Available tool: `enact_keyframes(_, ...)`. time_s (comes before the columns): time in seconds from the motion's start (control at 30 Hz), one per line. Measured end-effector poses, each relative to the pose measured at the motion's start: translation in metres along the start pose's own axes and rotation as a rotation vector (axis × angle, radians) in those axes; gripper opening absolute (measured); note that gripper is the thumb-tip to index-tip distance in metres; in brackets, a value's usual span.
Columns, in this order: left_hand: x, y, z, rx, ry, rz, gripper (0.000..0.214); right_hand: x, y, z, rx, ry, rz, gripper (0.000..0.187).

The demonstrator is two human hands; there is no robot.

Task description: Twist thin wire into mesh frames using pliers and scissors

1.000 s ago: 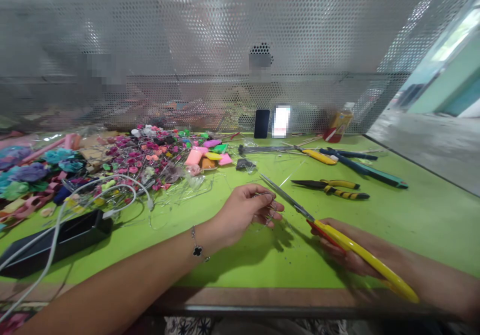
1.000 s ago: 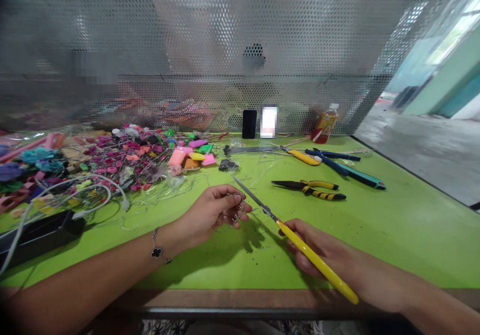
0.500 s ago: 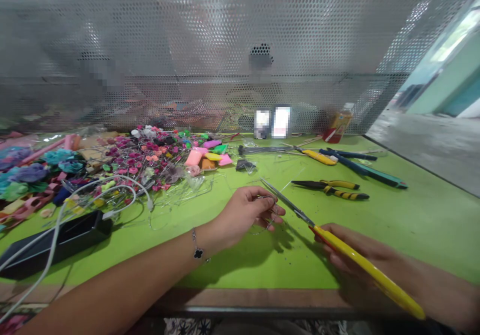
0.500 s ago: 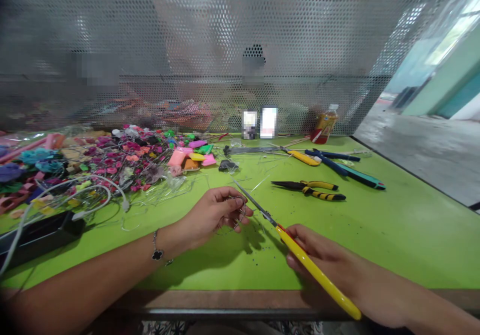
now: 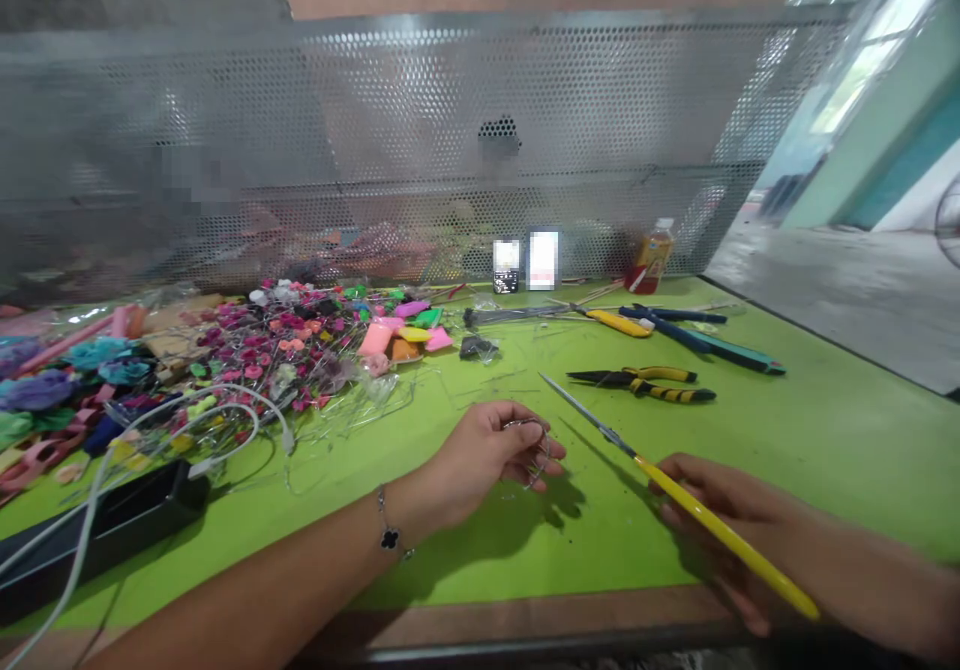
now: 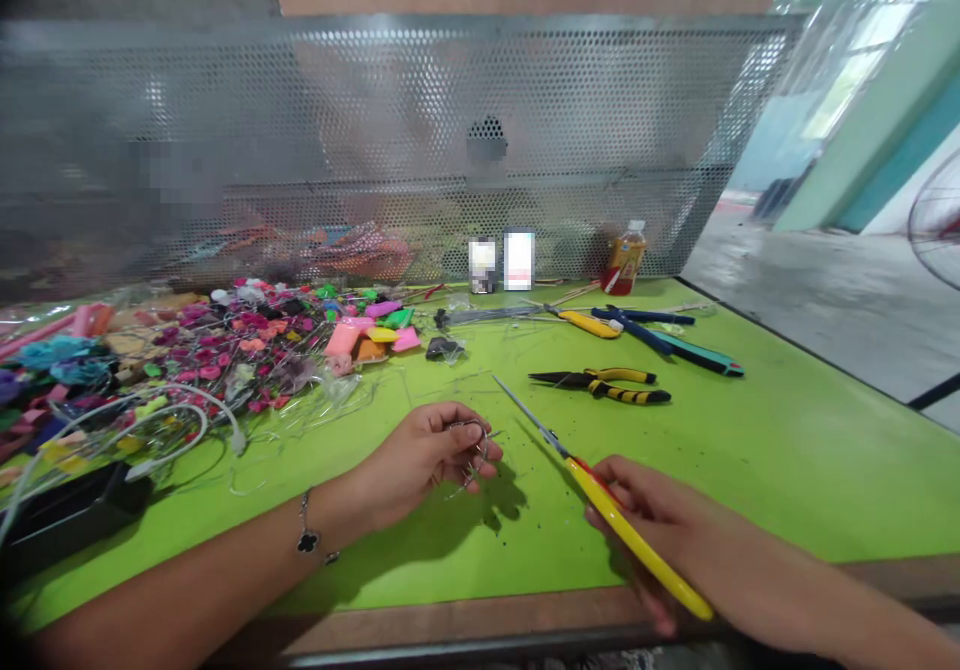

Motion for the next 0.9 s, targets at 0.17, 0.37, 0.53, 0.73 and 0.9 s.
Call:
enact_keyframes(0.17, 0.001, -0.008, -0.004, -0.046, 0.029, -0.016, 0.042, 0.026, -0.056, -0.038, -0.106, -0.142, 0.691, 0.03)
enact_keyframes(0.37, -0.006, -0.006, 0.0, -0.052, 0.109, -0.078, 0.051, 0.066, -0.068, -0.058, -0.205, -0.301, 0.87, 0.022)
enact_keyframes(0.53, -0.015, -0.003, 0.007, -0.078, 0.161, -0.114, 0.054, 0.135, -0.006, -0.087, -0.051, -0.526, 0.341, 0.028)
enact_keyframes(0.73, -0.023, -0.012, 0.012, -0.154, 0.233, -0.146, 0.054, 0.132, 0.048, -0.131, 0.116, -0.415, -0.282, 0.035)
enact_keyframes(0.9, -0.017, -0.013, 0.007, -0.154, 0.21, -0.128, 0.055, 0.113, 0.044, -0.134, 0.014, -0.424, -0.354, 0.043)
Point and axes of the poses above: each hand's wrist, its own z-axis away from the middle knuckle, its own y-axis out of the palm, x = y × z, the point moved 10 cm from there along -z, towards the middle knuckle, and after that the axes turned 12 degrees about -y, right-handed, at the moved point
